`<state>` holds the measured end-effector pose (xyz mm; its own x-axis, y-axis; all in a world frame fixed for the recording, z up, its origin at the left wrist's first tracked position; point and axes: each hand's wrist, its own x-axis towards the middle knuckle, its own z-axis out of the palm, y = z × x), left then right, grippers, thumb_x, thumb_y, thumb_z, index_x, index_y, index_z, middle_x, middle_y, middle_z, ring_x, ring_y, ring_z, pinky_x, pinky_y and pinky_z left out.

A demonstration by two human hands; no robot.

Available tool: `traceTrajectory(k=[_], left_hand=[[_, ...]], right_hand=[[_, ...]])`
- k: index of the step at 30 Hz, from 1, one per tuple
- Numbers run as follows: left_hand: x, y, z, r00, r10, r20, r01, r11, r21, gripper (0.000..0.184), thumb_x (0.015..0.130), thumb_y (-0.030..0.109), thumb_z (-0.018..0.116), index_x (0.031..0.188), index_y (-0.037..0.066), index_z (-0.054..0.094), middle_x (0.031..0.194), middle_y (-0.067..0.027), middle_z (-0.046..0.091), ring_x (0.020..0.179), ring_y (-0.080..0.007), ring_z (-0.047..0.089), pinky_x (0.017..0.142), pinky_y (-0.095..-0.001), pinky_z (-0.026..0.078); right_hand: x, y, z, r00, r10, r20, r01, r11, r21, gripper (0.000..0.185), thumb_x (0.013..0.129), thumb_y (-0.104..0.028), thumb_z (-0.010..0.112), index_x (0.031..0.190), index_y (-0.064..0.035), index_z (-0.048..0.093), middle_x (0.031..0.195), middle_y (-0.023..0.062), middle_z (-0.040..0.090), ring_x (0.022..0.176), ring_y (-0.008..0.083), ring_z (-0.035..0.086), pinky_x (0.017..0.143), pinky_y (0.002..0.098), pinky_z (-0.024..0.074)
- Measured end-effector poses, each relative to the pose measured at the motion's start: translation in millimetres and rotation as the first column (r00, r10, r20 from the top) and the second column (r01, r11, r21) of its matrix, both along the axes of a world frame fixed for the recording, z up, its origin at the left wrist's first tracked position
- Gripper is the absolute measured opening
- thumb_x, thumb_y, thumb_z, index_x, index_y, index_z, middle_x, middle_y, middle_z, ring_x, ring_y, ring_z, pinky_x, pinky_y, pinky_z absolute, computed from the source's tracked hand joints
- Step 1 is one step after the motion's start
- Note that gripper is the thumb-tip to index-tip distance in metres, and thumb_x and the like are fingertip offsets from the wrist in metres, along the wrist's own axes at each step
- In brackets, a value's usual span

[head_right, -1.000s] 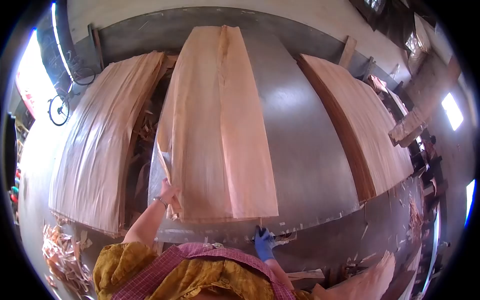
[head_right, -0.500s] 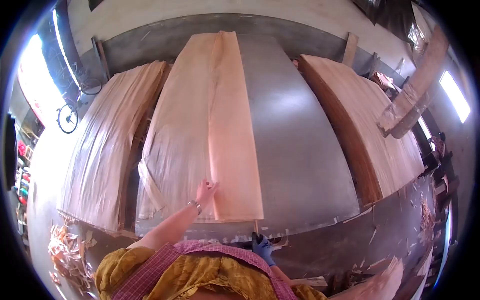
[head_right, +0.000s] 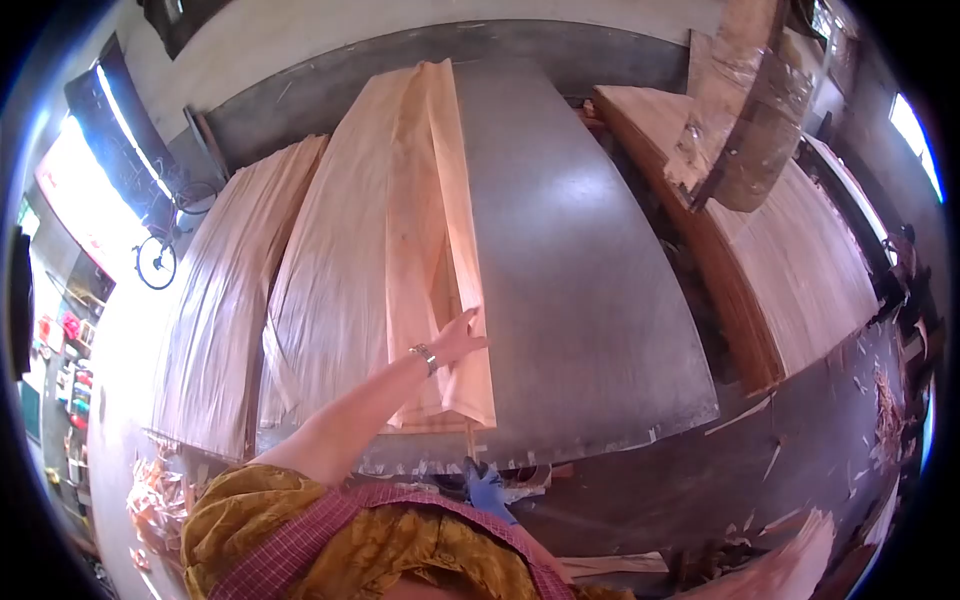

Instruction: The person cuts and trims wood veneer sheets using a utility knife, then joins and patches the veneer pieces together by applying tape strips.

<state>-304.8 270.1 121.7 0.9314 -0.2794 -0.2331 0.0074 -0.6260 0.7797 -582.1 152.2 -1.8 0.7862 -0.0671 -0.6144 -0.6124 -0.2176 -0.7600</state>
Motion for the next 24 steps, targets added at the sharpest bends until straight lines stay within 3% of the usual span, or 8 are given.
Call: traceTrajectory(k=[1,5,6,7,8,16,18,24], left_hand=[[-2.7,-6.2,21.9,0.983,-0.058,-0.173,0.067,0.997,0.047,0.077,0.082,0.038,0.065,0.143,0.001,0.037,0.128,-0.0197,0.057,0.127,-0.0331,0.048,0.106,-0.0423,0.037],[22.3,61.7,-59.3,0.744,0.410,0.528,-0.628,0.699,0.342,0.080,0.079,0.052,0.067,0.138,0.003,0.044,0.131,-0.0194,0.055,0.127,-0.0338,0.047,0.102,-0.0453,0.041],[26.8,70.5,-62.6,0.737,0.532,0.416,-0.671,0.650,0.357,0.078,0.079,0.049,0.067,0.136,0.002,0.044,0.130,-0.0198,0.055,0.125,-0.0342,0.049,0.101,-0.0448,0.043],[31.5,79.4,-66.7,0.706,0.642,0.301,-0.705,0.594,0.388,0.076,0.079,0.047,0.067,0.135,0.001,0.045,0.130,-0.0201,0.055,0.123,-0.0347,0.051,0.100,-0.0444,0.044],[26.0,79.5,-21.8,0.731,0.682,-0.010,-0.610,0.661,0.436,0.074,0.078,0.043,0.068,0.133,-0.001,0.045,0.130,-0.0205,0.055,0.121,-0.0351,0.054,0.099,-0.0429,0.045],[87.3,94.4,-140.7,0.809,0.551,0.205,-0.539,0.834,-0.118,0.071,0.080,0.024,0.064,0.143,0.006,0.037,0.133,-0.0192,0.055,0.117,-0.0360,0.056,0.099,-0.0429,0.045],[71.4,48.5,-46.5,0.894,0.397,0.208,-0.408,0.913,0.008,0.075,0.077,0.013,0.061,0.146,0.006,0.032,0.134,-0.0204,0.053,0.118,-0.0366,0.055,0.099,-0.0423,0.045],[131.1,-38.7,-54.7,0.979,-0.019,0.201,-0.013,0.988,0.155,0.076,0.073,0.002,0.055,0.145,0.008,0.034,0.133,-0.0240,0.053,0.120,-0.0366,0.054,0.099,-0.0410,0.045]], right_hand=[[1.1,-4.5,-2.0,0.999,0.008,-0.039,-0.006,0.999,0.035,0.055,0.091,-0.056,0.055,0.095,-0.0021,0.064,0.075,0.0124,0.066,0.071,0.0281,0.065,0.069,0.0415,0.0479],[-4.4,-4.2,-11.3,0.993,0.005,0.120,0.022,0.975,-0.220,0.054,0.090,-0.055,0.057,0.095,-0.0016,0.063,0.079,0.0146,0.067,0.078,0.0334,0.066,0.075,0.0439,0.0489],[-13.4,3.0,-113.8,0.998,0.024,0.060,-0.010,0.975,-0.224,0.053,0.090,-0.054,0.056,0.095,-0.0012,0.063,0.083,0.0167,0.068,0.084,0.0372,0.065,0.077,0.0453,0.0482],[-9.8,1.6,1.9,0.999,-0.010,0.045,0.021,0.968,-0.251,0.054,0.091,-0.053,0.055,0.100,-0.0009,0.063,0.086,0.0175,0.069,0.086,0.0374,0.066,0.077,0.0457,0.0487],[-10.0,1.2,18.5,0.999,0.013,0.043,-0.001,0.963,-0.270,0.054,0.090,-0.054,0.055,0.101,-0.0016,0.062,0.087,0.0173,0.069,0.086,0.0376,0.066,0.077,0.0464,0.0488],[-10.6,-15.0,-21.8,0.990,0.104,0.091,-0.055,0.902,-0.429,0.047,0.092,-0.053,0.052,0.101,-0.0079,0.063,0.090,0.0164,0.069,0.090,0.0375,0.065,0.079,0.0474,0.0487],[-4.7,-25.4,-45.8,0.982,0.184,0.029,-0.163,0.925,-0.342,0.053,0.093,-0.058,0.046,0.096,-0.0077,0.063,0.087,0.0151,0.068,0.088,0.0373,0.065,0.079,0.0465,0.0470],[9.3,-14.5,13.1,0.993,0.116,-0.033,-0.120,0.916,-0.382,0.043,0.092,-0.048,0.053,0.102,-0.0081,0.062,0.092,0.0151,0.068,0.090,0.0334,0.065,0.082,0.0429,0.0464]])
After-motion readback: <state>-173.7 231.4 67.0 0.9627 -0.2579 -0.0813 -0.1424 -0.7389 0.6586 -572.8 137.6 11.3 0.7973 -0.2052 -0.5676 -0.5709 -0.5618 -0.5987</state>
